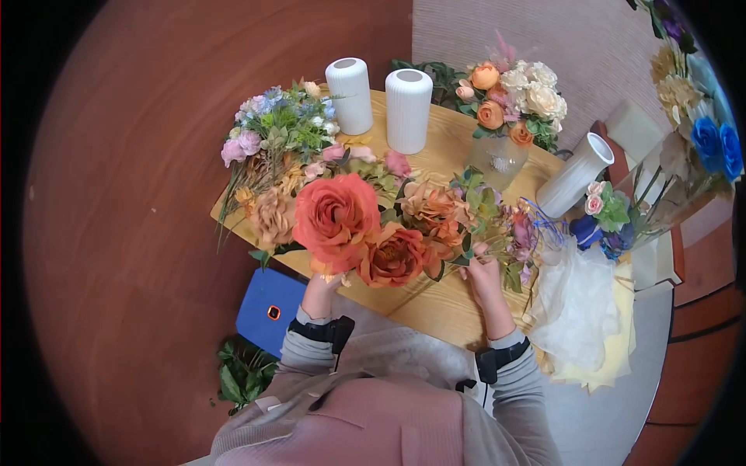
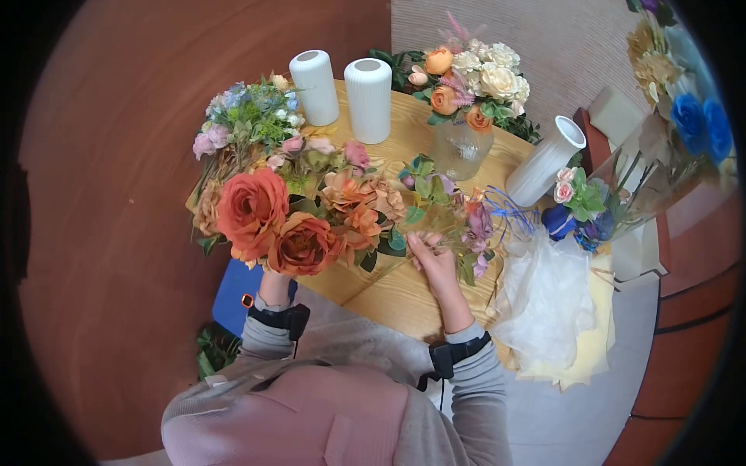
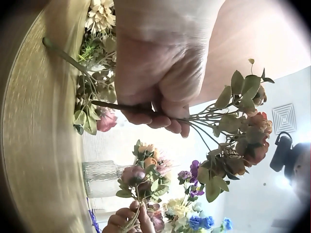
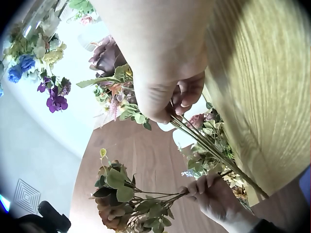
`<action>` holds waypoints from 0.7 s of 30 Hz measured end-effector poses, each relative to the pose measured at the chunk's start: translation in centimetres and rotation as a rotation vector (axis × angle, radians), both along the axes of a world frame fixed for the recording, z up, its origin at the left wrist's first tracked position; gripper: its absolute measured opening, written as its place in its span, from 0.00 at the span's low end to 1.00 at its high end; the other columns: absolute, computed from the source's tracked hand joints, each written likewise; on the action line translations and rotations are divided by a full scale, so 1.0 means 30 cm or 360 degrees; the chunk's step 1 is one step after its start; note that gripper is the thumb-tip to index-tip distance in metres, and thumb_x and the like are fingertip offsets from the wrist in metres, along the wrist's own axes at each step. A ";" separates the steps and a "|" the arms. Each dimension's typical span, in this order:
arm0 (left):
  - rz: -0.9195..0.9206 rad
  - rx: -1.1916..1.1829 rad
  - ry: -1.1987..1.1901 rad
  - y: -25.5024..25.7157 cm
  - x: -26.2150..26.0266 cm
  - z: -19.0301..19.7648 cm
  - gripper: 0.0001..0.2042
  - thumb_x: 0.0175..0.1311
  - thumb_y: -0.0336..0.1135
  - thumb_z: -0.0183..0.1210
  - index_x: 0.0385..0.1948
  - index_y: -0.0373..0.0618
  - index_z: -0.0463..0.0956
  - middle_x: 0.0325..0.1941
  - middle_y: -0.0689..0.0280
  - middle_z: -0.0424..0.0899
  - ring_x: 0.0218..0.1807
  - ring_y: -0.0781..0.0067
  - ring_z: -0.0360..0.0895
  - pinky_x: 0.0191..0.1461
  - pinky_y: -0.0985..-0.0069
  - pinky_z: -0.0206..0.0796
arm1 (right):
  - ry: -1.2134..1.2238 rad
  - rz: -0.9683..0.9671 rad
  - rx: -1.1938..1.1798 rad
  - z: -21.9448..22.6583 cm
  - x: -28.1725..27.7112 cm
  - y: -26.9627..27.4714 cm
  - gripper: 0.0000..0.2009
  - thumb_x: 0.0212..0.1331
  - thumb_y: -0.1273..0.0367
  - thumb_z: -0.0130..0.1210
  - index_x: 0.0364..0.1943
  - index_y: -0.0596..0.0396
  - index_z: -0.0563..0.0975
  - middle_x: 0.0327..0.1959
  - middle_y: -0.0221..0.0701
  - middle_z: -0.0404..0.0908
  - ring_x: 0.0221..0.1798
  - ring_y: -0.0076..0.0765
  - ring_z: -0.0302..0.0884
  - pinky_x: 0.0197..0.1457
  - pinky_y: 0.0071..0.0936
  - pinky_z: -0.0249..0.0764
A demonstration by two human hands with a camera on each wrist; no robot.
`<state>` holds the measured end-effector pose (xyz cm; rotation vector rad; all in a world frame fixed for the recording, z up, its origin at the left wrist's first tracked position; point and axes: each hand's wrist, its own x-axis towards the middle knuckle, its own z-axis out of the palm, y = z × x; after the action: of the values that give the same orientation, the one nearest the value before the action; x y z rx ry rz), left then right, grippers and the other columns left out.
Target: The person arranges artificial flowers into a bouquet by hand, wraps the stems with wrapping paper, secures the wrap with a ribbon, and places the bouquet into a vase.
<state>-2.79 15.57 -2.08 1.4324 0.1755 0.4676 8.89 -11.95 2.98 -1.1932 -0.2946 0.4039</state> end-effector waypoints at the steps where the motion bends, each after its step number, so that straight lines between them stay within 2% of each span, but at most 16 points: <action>1: 0.0017 -0.0029 -0.0015 -0.003 0.000 -0.001 0.20 0.59 0.20 0.49 0.53 0.45 0.62 0.47 0.65 0.71 0.47 0.71 0.72 0.52 0.74 0.66 | 0.0003 0.0016 -0.0021 -0.001 0.001 -0.002 0.08 0.60 0.67 0.54 0.32 0.58 0.76 0.25 0.24 0.73 0.20 0.13 0.61 0.23 0.12 0.55; 6: 0.0062 -0.0177 -0.0068 -0.038 0.021 -0.004 0.16 0.61 0.23 0.49 0.51 0.44 0.63 0.40 0.66 0.73 0.39 0.75 0.73 0.43 0.77 0.70 | -0.0057 0.0046 -0.0021 0.010 0.003 0.001 0.09 0.60 0.66 0.53 0.32 0.58 0.76 0.23 0.22 0.72 0.19 0.12 0.60 0.22 0.12 0.55; 7: 0.0036 -0.0183 -0.0061 -0.056 0.030 0.038 0.16 0.61 0.23 0.49 0.51 0.44 0.63 0.40 0.66 0.73 0.39 0.75 0.73 0.43 0.77 0.70 | -0.0081 0.0042 -0.0049 0.005 0.005 0.005 0.09 0.60 0.65 0.53 0.32 0.58 0.77 0.22 0.21 0.71 0.19 0.12 0.60 0.21 0.12 0.54; 8: -0.0201 -0.0367 -0.0250 -0.078 0.039 0.123 0.08 0.65 0.29 0.48 0.44 0.42 0.66 0.31 0.69 0.69 0.30 0.79 0.64 0.35 0.81 0.59 | -0.0103 0.0038 -0.0078 -0.001 0.008 0.007 0.10 0.61 0.65 0.53 0.32 0.59 0.77 0.21 0.21 0.71 0.18 0.12 0.60 0.21 0.12 0.54; 9: -0.0435 -0.0553 -0.0438 -0.097 0.043 0.182 0.08 0.68 0.36 0.46 0.37 0.40 0.69 0.21 0.71 0.65 0.21 0.83 0.55 0.27 0.85 0.49 | -0.0096 0.0015 -0.0087 -0.014 0.015 0.006 0.10 0.61 0.65 0.53 0.32 0.59 0.77 0.21 0.21 0.71 0.18 0.12 0.60 0.21 0.12 0.54; 10: -0.0400 -0.0572 -0.0400 -0.103 0.041 0.198 0.10 0.68 0.38 0.46 0.38 0.40 0.68 0.20 0.73 0.63 0.20 0.85 0.52 0.25 0.86 0.45 | -0.0187 0.0048 -0.0097 -0.018 0.019 0.010 0.10 0.61 0.65 0.53 0.32 0.59 0.77 0.20 0.21 0.70 0.18 0.12 0.59 0.21 0.12 0.54; 11: -0.0420 -0.0580 -0.0391 -0.108 0.039 0.213 0.10 0.68 0.38 0.46 0.38 0.40 0.68 0.20 0.73 0.63 0.20 0.85 0.52 0.25 0.86 0.45 | -0.0277 0.0081 -0.0108 -0.019 0.024 0.012 0.10 0.61 0.65 0.53 0.32 0.59 0.78 0.19 0.21 0.70 0.17 0.12 0.59 0.20 0.12 0.54; 12: -0.0413 -0.0573 -0.0365 -0.111 0.038 0.227 0.11 0.68 0.39 0.45 0.39 0.40 0.68 0.20 0.73 0.62 0.20 0.85 0.52 0.24 0.86 0.45 | -0.0226 0.0119 -0.0147 -0.016 0.027 0.007 0.15 0.61 0.72 0.50 0.18 0.50 0.61 0.19 0.25 0.65 0.17 0.16 0.60 0.42 0.22 0.70; 16: -0.0473 -0.0528 -0.0265 -0.109 0.030 0.223 0.14 0.68 0.40 0.45 0.44 0.38 0.67 0.19 0.74 0.60 0.19 0.86 0.51 0.22 0.86 0.43 | -0.0248 0.0081 -0.0116 -0.023 0.029 0.006 0.15 0.61 0.72 0.51 0.18 0.51 0.61 0.20 0.25 0.68 0.17 0.17 0.61 0.35 0.20 0.70; 18: -0.0526 -0.0525 -0.0215 -0.123 0.027 0.223 0.15 0.68 0.41 0.46 0.45 0.38 0.67 0.19 0.74 0.60 0.19 0.86 0.51 0.22 0.86 0.43 | -0.0171 0.0142 -0.0267 -0.016 0.031 0.000 0.11 0.60 0.71 0.52 0.21 0.52 0.66 0.22 0.26 0.71 0.18 0.18 0.63 0.27 0.19 0.68; 19: -0.0556 -0.0517 -0.0145 -0.131 0.025 0.220 0.15 0.68 0.41 0.46 0.46 0.38 0.67 0.19 0.74 0.61 0.19 0.86 0.51 0.22 0.85 0.44 | -0.0162 0.0118 -0.0267 -0.036 0.029 -0.007 0.11 0.60 0.71 0.52 0.21 0.52 0.66 0.22 0.26 0.71 0.18 0.18 0.63 0.27 0.19 0.68; 20: -0.0585 -0.0508 -0.0074 -0.139 0.023 0.216 0.15 0.68 0.41 0.47 0.47 0.38 0.67 0.19 0.73 0.61 0.18 0.86 0.52 0.21 0.85 0.44 | -0.0187 0.0112 -0.0144 -0.079 0.034 -0.012 0.04 0.60 0.72 0.51 0.30 0.55 0.70 0.22 0.25 0.71 0.20 0.17 0.65 0.25 0.16 0.65; 21: -0.0608 -0.0508 -0.0065 -0.147 0.022 0.201 0.15 0.68 0.41 0.47 0.47 0.38 0.67 0.19 0.73 0.61 0.18 0.86 0.52 0.21 0.85 0.44 | -0.0217 0.0107 -0.0020 -0.126 0.043 -0.017 0.06 0.61 0.72 0.51 0.39 0.59 0.73 0.23 0.24 0.72 0.22 0.15 0.66 0.23 0.14 0.62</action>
<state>-2.13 11.16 3.96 1.1076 -0.0562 0.1449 10.17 -12.45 -0.81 -1.2280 -0.4513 0.3842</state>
